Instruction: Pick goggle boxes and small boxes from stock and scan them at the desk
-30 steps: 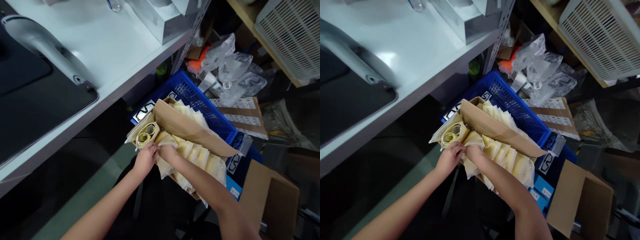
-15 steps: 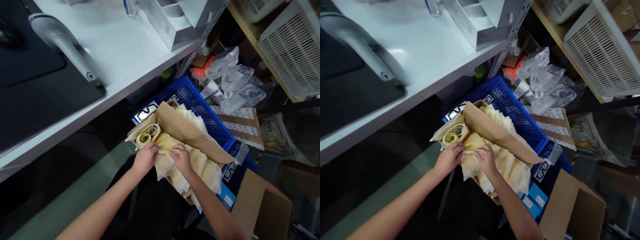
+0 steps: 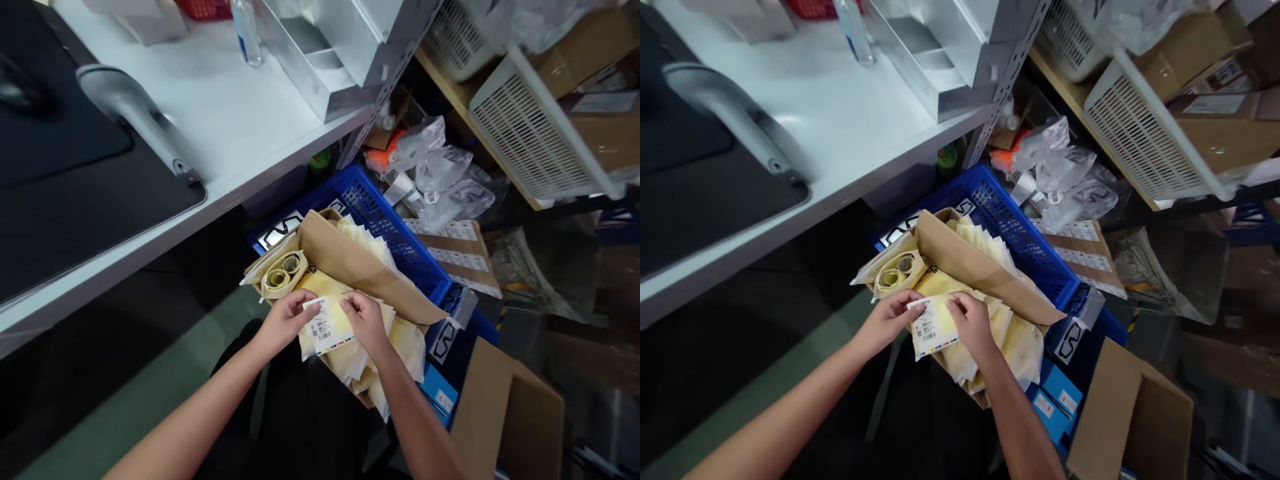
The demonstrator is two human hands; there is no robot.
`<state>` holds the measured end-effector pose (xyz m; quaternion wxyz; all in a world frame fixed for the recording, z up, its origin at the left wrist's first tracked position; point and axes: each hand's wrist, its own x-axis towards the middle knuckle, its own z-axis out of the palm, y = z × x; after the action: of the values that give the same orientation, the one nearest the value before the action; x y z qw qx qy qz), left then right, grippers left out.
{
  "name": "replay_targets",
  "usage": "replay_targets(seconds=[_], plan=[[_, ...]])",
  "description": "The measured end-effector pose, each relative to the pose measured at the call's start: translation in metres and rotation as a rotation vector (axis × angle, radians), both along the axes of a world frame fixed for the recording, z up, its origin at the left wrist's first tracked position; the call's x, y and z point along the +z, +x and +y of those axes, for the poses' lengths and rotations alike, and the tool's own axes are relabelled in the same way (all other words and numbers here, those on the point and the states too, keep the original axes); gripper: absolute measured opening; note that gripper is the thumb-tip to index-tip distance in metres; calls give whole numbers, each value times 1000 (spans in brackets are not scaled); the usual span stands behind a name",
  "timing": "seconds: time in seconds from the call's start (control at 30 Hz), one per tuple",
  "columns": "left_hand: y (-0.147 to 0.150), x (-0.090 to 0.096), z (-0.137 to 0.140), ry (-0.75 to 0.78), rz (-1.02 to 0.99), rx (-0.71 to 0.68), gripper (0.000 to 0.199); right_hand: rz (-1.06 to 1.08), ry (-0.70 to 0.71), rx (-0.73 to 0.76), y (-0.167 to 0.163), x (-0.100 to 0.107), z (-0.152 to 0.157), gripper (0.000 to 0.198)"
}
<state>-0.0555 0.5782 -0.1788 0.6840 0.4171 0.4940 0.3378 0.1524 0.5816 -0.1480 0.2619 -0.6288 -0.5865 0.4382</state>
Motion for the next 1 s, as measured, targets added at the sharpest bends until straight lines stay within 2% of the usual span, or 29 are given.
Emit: replay_targets(seconds=[0.07,0.13,0.2,0.27,0.33,0.47,0.57,0.67,0.77,0.87,1.0], plan=[[-7,17,-2,-63,-54,28,58,-83,122,11,-11,22,-3,22],[-20,39,-6,-97,-99,90,60,-210,386,2,-25,50,-6,19],[-37,68,-13,-99,-135,163,61,-277,663,105,-43,82,-10,16],[-58,105,-23,-76,-154,226,59,-226,798,275,-63,115,-12,14],[-81,147,-36,-55,-164,280,58,-126,805,392,-87,148,-12,14],[-123,229,-66,-81,-228,377,53,76,737,507,-137,213,-15,25],[-152,272,-82,-57,-258,414,51,231,679,558,-169,257,-22,26],[-184,294,-96,19,-234,417,52,315,623,592,-201,290,-31,31],[-220,304,-112,57,-213,436,55,347,582,643,-239,309,-42,26],[-258,309,-133,62,-216,490,56,361,604,688,-281,312,-55,26],[-303,313,-167,19,-247,584,58,372,591,704,-338,299,-75,25]])
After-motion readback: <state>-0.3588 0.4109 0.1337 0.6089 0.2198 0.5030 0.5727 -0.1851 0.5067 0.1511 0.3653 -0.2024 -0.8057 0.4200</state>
